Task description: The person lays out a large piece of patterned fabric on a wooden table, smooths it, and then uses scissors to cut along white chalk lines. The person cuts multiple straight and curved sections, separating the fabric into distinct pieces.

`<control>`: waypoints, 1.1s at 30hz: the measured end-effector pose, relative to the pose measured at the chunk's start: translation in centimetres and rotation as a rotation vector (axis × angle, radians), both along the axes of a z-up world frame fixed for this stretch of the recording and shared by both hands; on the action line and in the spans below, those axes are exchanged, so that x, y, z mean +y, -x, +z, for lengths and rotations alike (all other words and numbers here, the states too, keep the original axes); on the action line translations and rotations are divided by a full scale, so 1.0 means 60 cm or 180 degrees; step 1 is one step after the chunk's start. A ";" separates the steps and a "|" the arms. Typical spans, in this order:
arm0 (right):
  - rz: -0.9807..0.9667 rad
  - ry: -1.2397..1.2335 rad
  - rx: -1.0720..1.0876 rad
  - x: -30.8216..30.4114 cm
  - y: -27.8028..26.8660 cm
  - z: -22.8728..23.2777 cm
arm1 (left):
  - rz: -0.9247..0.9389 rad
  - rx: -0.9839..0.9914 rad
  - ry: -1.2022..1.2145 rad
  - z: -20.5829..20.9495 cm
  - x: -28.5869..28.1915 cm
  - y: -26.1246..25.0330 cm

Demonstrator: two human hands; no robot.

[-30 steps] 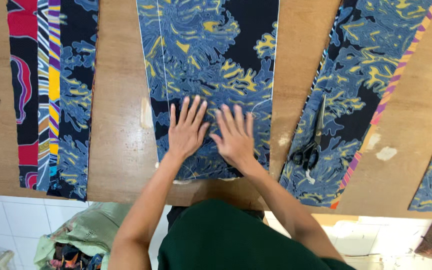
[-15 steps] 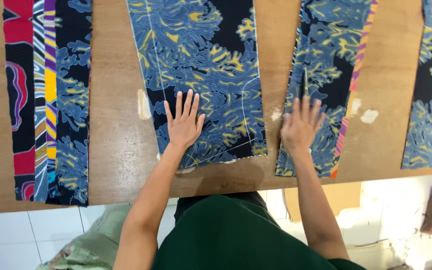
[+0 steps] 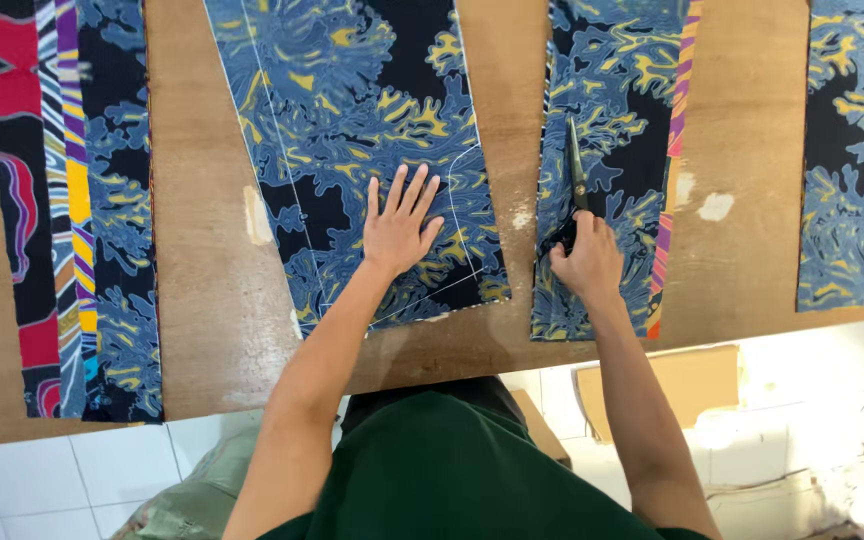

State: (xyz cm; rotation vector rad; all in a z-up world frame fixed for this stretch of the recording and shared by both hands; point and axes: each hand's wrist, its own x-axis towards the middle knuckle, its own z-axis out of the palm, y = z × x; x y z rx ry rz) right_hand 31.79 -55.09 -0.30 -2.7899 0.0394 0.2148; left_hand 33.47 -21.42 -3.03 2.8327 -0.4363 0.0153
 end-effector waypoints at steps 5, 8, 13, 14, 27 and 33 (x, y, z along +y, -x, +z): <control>0.0094 -0.0624 0.0218 -0.034 0.006 -0.012 | -0.0012 0.0086 -0.0174 0.019 -0.017 0.004; -0.0562 -0.1758 0.0445 -0.046 0.003 -0.018 | 0.0070 0.0064 -0.0220 0.023 -0.018 0.000; -0.1474 -0.1794 0.1911 -0.063 -0.004 0.004 | 0.0078 0.0138 -0.0314 0.014 -0.029 0.012; -0.1554 -0.1842 0.1897 -0.059 -0.016 0.005 | 0.0033 0.0085 -0.0433 0.010 -0.031 0.008; -0.0949 -0.1836 0.2650 -0.038 0.392 0.048 | -0.0690 0.0463 0.0164 0.015 -0.071 0.134; -0.1195 -0.3114 0.3210 -0.034 0.431 0.021 | -0.0727 0.0345 -0.0009 0.020 -0.063 0.132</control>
